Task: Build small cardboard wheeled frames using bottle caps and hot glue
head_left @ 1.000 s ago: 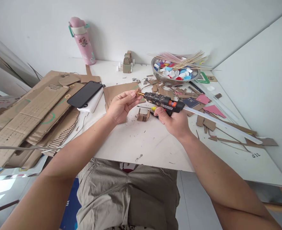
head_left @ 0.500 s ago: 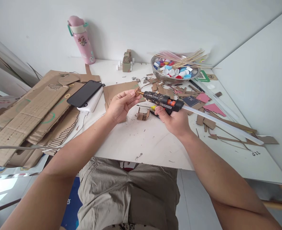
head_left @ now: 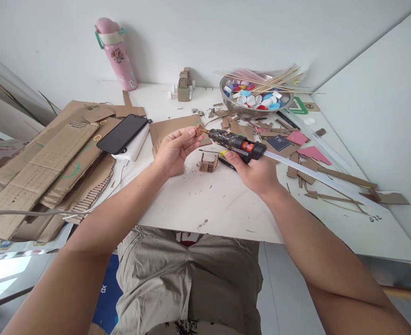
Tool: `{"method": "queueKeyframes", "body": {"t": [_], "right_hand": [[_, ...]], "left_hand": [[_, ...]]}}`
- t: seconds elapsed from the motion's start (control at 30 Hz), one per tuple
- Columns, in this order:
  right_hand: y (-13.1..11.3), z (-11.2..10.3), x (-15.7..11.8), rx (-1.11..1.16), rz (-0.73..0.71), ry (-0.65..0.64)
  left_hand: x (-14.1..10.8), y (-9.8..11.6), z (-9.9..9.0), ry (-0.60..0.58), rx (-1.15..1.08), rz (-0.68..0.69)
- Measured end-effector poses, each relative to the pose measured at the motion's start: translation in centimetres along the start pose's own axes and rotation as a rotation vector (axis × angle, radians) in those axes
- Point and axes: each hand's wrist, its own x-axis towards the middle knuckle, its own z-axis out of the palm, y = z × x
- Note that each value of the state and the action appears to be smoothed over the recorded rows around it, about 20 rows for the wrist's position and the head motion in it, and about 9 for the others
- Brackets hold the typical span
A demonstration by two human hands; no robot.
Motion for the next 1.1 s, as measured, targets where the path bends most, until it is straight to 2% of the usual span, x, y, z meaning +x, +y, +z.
{"method": "queueKeyframes", "body": {"t": [0.13, 0.23, 0.3, 0.4, 0.5, 0.67, 0.83, 0.9, 0.97, 1.1], "right_hand": [[0.9, -0.6, 0.2, -0.031, 0.002, 0.013], [1.7, -1.0, 0.6, 0.020, 0.052, 0.048], [2.2, -1.1, 1.1, 0.078, 0.098, 0.056], [2.7, -0.9, 1.8, 0.182, 0.160, 0.032], [2.8, -0.2, 2.0, 0.250, 0.206, 0.020], [2.3, 0.3, 1.4, 0.245, 0.204, 0.007], [2.3, 0.4, 1.2, 0.137, 0.131, 0.022], [2.5, 0.5, 1.2, 0.098, 0.089, 0.028], [2.8, 0.5, 1.1, 0.070, 0.045, 0.028], [3.4, 0.9, 1.1, 0.044, -0.001, 0.046]], "left_hand": [[0.4, 0.0, -0.6, 0.017, 0.041, 0.046], [-0.2, 0.6, -0.9, -0.004, 0.159, 0.104], [-0.9, 1.1, -0.8, -0.077, 0.298, 0.161], [-1.8, 1.8, -0.5, -0.280, 0.606, 0.253], [-1.8, 1.4, -0.4, -0.376, 0.775, 0.284], [-0.8, -0.4, -1.0, -0.412, 0.748, 0.258], [-0.3, -1.6, -1.4, -0.313, 0.757, 0.269], [-0.1, -1.8, -1.6, -0.316, 0.814, 0.342], [0.0, -1.9, -1.8, -0.383, 0.961, 0.471], [0.0, -1.4, -2.0, -0.588, 1.456, 0.788]]}}
